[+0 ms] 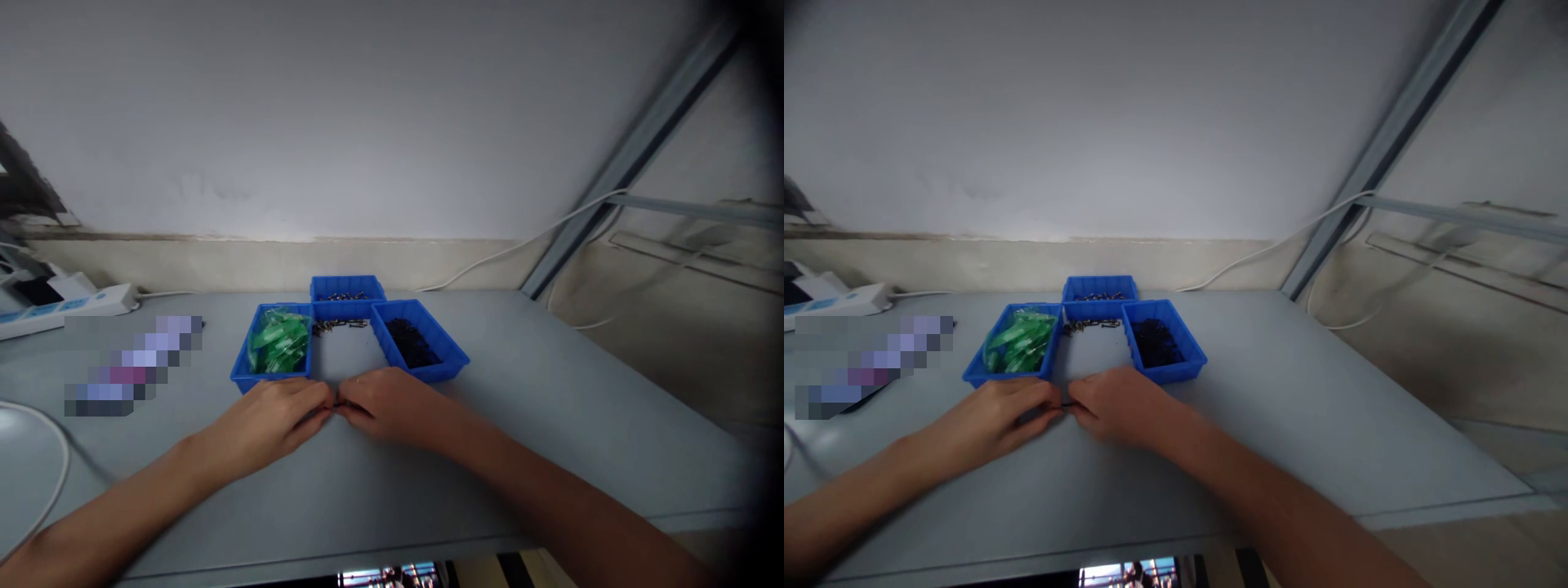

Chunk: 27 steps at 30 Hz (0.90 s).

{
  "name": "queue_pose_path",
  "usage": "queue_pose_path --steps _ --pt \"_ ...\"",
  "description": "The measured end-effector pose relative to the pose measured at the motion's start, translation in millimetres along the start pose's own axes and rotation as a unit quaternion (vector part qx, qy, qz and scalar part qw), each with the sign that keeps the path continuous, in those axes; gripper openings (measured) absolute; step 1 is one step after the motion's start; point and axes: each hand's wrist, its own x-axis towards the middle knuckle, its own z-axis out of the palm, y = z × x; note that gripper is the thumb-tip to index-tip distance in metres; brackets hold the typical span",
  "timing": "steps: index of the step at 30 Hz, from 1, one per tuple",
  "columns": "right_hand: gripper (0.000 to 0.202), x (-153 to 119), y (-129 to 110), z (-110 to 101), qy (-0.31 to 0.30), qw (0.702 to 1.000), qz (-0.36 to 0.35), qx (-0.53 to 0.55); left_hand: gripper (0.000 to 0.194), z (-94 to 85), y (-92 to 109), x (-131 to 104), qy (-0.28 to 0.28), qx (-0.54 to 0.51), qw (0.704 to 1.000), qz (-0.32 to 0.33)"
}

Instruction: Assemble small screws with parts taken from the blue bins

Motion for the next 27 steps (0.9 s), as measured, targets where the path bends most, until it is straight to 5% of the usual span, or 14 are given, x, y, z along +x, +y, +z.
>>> queue_pose_path --steps 7,21,27 --pt "0.013 -0.2 0.9 2.5 0.006 1.0 0.0 -0.003 0.018 0.7 0.7 0.9 -0.012 -0.021 0.999 0.029" --pt "0.016 0.0 1.6 2.1 0.022 1.0 -0.01 -0.007 0.017 0.9 0.8 1.7 -0.036 0.045 0.995 -0.078" --pt "0.016 0.4 0.5 0.7 0.037 0.999 -0.024 0.007 0.023 3.6 -0.4 0.8 -0.048 0.082 0.992 -0.077"
